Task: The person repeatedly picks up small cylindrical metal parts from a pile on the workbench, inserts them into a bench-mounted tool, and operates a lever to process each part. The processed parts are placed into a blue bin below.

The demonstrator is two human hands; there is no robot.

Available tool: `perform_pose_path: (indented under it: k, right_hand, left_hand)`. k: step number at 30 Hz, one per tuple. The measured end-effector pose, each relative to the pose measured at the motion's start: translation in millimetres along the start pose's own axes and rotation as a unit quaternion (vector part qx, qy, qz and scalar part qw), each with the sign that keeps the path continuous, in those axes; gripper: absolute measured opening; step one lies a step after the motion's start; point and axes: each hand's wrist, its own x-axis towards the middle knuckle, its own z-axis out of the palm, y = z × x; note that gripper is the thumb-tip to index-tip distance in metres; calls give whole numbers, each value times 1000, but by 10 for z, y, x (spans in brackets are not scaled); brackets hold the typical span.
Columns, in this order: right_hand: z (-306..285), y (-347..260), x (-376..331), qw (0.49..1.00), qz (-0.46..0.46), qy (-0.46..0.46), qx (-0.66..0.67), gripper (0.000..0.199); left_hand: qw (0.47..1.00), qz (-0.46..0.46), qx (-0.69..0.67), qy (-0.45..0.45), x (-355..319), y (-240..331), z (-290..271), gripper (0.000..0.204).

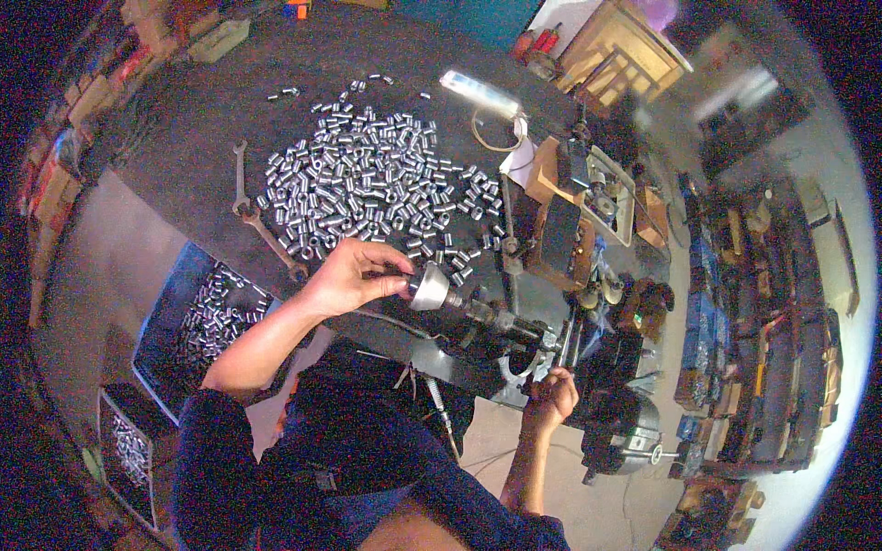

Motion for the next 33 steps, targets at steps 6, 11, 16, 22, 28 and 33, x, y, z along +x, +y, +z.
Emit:
perform_pose_path:
  k: [6,11,16,22,28,33]
  right_hand:
    - [279,-493,159,996,-50,-68,-36,43]
    - [501,-472,787,993,-42,-72,81,21]
    - [309,141,1246,999,2,23,-48,16]
    - [143,375,464,990,83,104,53,14]
    - [-109,-19,151,994,73,-59,49,25]
    - [-293,298,334,990,132,13,53,26]
  left_hand:
    - [998,-7,59,-20,27,78,-17,16]
    - [998,-3,58,-17,33,40,11,14]
    - [1000,2,15,-20,59,-4,25,13]
    - [999,-20,-29,-35,70,-48,-14,13]
    - [998,-38,-39,-23,54,-42,7,10]
    - [999,-44,-17,0,37,14,57,10]
